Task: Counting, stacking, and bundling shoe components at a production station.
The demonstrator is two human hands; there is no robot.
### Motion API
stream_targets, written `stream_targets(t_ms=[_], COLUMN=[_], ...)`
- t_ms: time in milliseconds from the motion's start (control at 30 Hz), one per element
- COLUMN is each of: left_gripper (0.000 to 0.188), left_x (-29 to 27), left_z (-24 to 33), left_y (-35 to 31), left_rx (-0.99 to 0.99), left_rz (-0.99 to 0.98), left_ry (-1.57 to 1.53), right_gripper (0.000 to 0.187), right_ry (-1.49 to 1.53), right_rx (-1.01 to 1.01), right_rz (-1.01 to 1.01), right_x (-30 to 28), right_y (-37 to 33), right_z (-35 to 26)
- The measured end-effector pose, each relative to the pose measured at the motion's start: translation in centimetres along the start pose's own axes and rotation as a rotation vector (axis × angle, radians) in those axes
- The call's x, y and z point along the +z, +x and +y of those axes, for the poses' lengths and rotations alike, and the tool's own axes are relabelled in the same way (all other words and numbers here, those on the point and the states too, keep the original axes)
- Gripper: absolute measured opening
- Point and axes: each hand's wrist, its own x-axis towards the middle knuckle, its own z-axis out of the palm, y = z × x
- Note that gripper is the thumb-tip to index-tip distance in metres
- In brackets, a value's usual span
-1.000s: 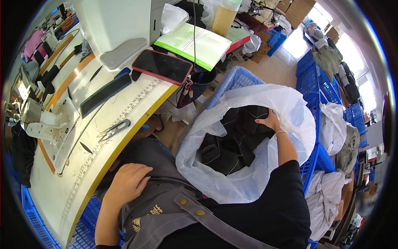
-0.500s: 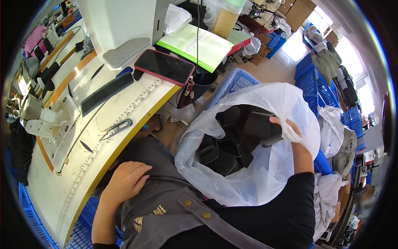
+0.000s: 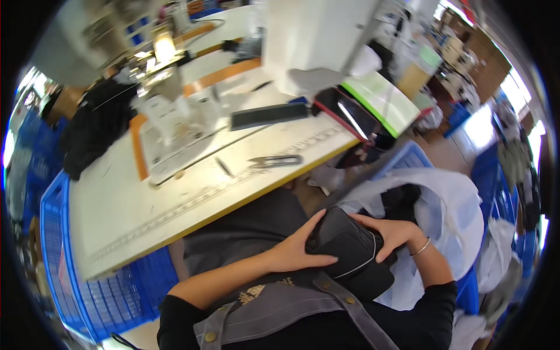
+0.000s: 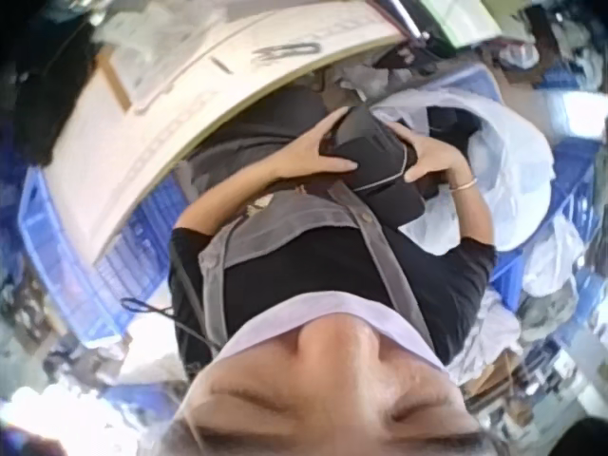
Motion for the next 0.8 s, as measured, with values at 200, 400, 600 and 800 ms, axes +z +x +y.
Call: stream_targets(t_ms=[200, 400, 600, 800], left_gripper=[0.115, 0.131, 0.128, 0.124], left_x=[0.5, -4.2, -12.0, -11.8], left_z=[3.9, 8.8, 5.8, 7.4], left_y=[-6.1, -15.2, -20.9, -21.9], left_rx=[0.16, 0.676, 0.149, 0.079], left_rz=[0.34, 0.756, 1.146, 1.166], left_ry=[0.007, 0.389, 0.571, 1.139], right_gripper=[0.126, 0.122, 0.105, 0.049], right_ry=[-0.935, -1.515, -1.46, -1.075], right_rx=[-0.114, -0.558, -0.722, -1.241], right_rz=[-0.119, 0.042, -0.08, 0.225], right_x=[1.3, 6.6, 7.6, 6.7], right_y=[4.6, 11.7, 28.6, 28.4], right_z=[-13.5, -25.9, -24.5, -23.1])
